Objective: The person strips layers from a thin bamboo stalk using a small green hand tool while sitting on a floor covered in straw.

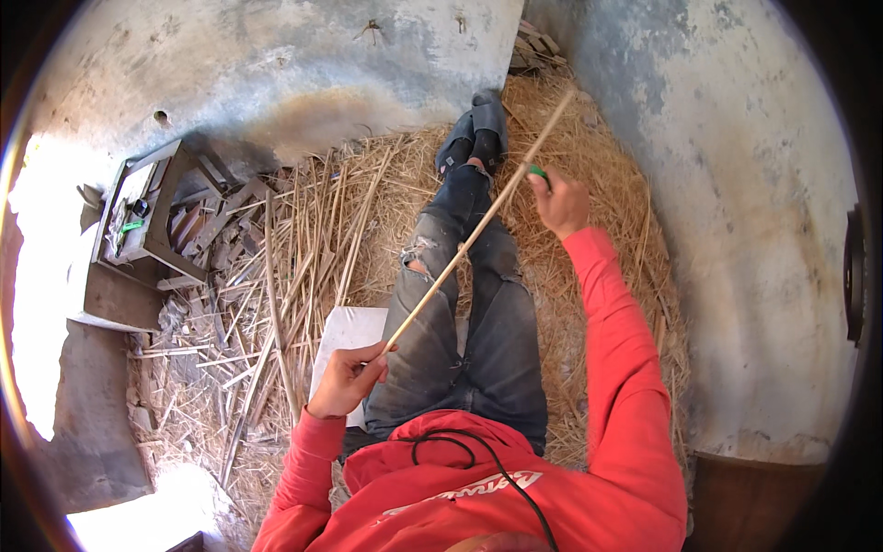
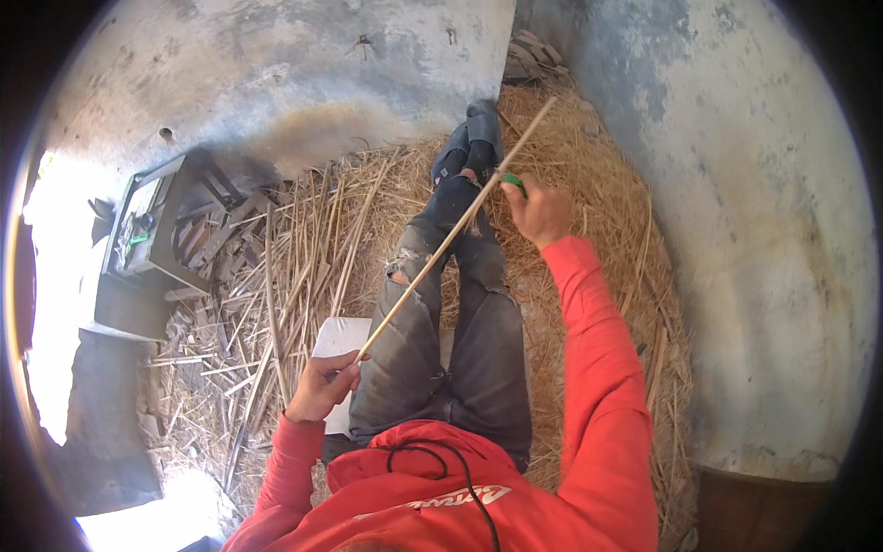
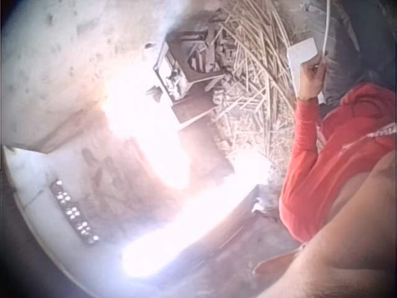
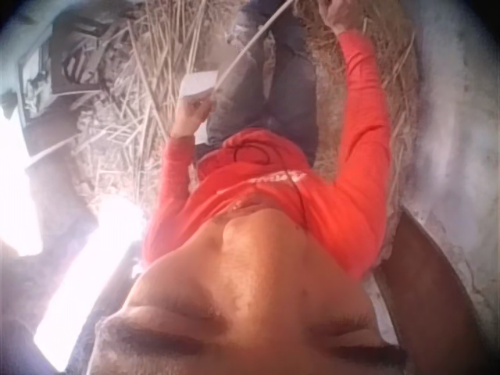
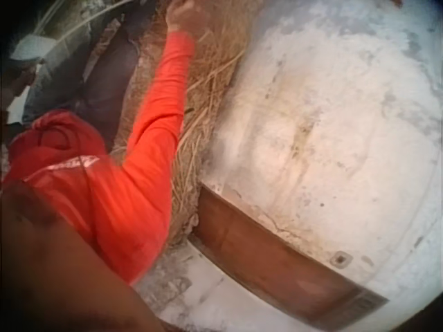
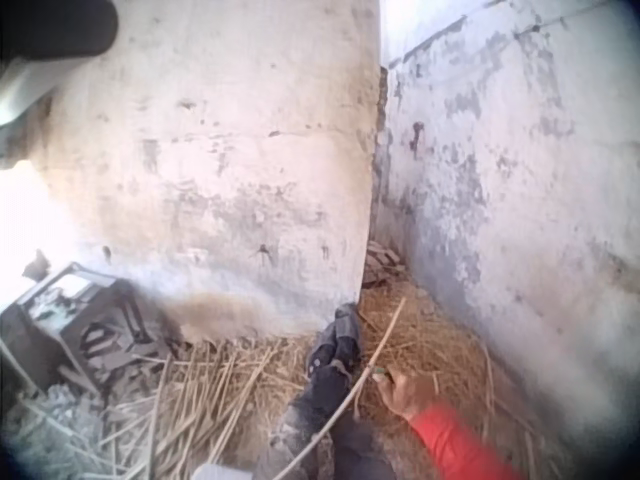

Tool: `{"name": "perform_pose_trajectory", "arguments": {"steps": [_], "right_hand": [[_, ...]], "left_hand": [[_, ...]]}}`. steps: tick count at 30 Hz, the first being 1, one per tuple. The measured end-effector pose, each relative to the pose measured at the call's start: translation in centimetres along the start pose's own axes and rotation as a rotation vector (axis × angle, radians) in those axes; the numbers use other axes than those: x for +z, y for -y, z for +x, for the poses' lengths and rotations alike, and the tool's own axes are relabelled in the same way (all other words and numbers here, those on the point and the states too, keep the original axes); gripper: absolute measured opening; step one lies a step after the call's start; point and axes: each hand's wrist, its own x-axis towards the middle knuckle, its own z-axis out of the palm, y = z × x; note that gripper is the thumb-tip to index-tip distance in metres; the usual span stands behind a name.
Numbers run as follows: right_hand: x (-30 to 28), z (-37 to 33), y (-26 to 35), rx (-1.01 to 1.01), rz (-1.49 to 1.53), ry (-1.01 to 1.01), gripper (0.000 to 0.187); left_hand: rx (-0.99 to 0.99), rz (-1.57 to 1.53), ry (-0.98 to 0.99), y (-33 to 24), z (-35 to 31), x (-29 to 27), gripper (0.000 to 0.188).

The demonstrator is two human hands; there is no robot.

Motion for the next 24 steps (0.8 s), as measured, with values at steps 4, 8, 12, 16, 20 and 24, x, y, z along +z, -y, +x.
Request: {"name": "perform_pose_trajectory", "arguments": {"steps": [4,8,12,16,20,24], "right_hand": [[1.0,-3.2,4.3,-0.388,0.014,0.157,0.057],[-2.5,4.4,-4.6,0.241,-0.014,-0.040,0.063],[-5.0,7.2,-15.2,0.454,-0.223,-0.248,0.077],[-3.3,5.6,-11.3,0.358,-0.045,-0.204,0.081],[-2.7,2.7,-8.1,0.268,0.137,-0.052,0.073],[-4.0,-2.3,4.6,0.016,0.321,0.136,0.062]], "left_hand": [[0.003,-0.016,-0.112,0.1,1.6,-0.2,0.028],[-0.026,0.067,-0.039,0.7,-1.7,-1.9,0.028],[-0.057,0.064,0.079,2.6,-4.1,-3.9,0.028],[-0.050,-0.045,-0.080,3.5,-2.4,-3.5,0.031],[0.046,0.011,-0.138,2.7,0.3,-2.3,0.032],[0.125,0.048,-0.194,1.2,1.7,-0.8,0.033]]}}
